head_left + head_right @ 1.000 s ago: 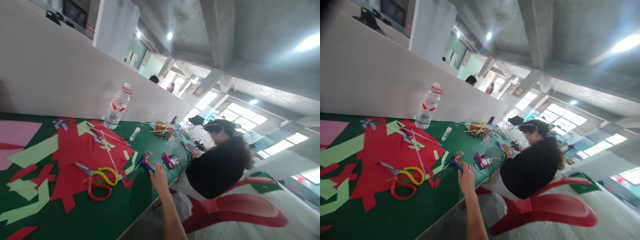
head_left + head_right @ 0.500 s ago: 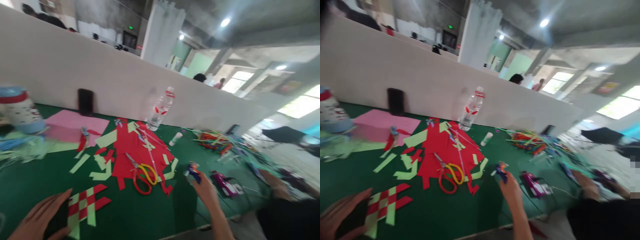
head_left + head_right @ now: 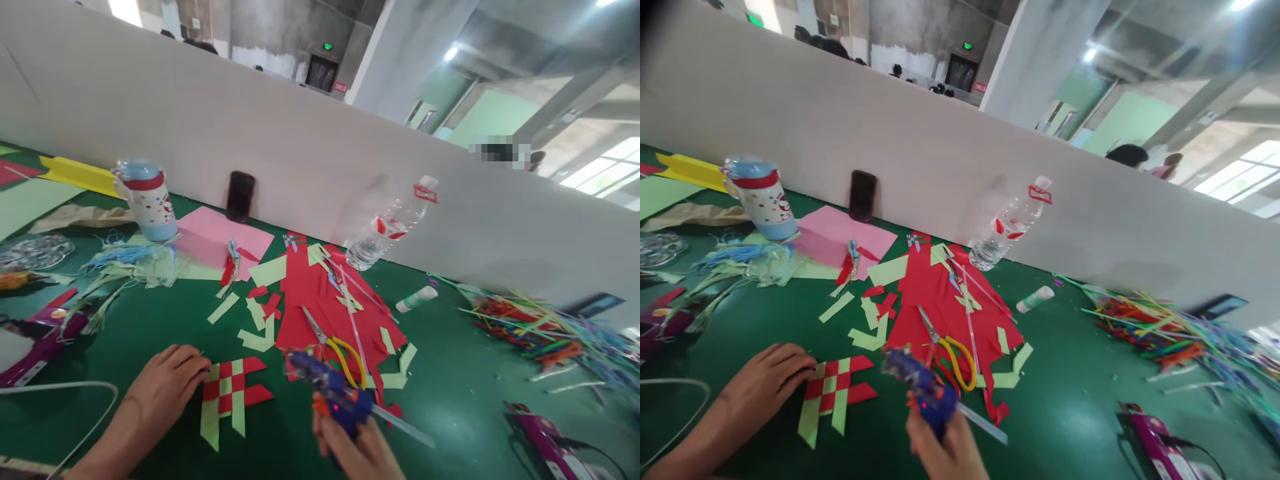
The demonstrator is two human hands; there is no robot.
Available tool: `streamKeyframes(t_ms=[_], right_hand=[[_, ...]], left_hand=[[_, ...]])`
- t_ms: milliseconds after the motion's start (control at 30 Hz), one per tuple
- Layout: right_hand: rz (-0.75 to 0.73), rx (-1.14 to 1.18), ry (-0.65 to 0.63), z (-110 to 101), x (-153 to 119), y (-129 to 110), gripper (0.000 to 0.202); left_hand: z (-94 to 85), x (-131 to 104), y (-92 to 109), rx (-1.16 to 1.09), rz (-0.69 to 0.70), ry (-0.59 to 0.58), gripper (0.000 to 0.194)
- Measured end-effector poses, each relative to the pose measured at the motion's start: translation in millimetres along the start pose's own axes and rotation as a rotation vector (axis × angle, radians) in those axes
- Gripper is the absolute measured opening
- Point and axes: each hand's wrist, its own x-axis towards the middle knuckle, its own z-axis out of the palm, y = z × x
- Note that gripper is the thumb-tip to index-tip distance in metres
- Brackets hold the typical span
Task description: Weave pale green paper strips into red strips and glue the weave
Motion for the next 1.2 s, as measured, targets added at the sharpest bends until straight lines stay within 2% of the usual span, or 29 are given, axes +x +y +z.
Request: streamKeyframes(t_ms=[67,133,233,300,567,800,933,1200], right_hand=[[-0.025,0.037,-0.11,34,10,0,0.057],[-0.019,0.011,-0.242,57,22,0,0.056],[-0.017,-0.009,-0.354,75,37,1,0.054],[-0.031,0.008,-0.354,82,43,4,0.053],[-0.053,-0.095,-0.358,84,49,8,0.045],[0.002,-0.124,-0.372,81,52,9,0.054],[0.004,-0.101,-0.36,80,51,8,0.052],[-0.047,-0.171,-0.364,81,45,6,0.049]], left_hand=[[0.1,1,0,0.01,0.002,-0.027,0.022],[-1.8,2,1,0.017,0.005,-0.056,0.021],[-6.1,4,4,0.021,0.008,-0.096,0.021],[-8.8,5,6,0.023,0.006,-0.117,0.021],[-17.0,11,9,0.028,-0.006,-0.181,0.014],[-24.7,17,17,0.054,-0.008,-0.208,0.017],[-24.5,19,18,0.05,-0.004,-0.178,0.017],[-9.4,6,5,-0.094,-0.007,-0.052,0.018]])
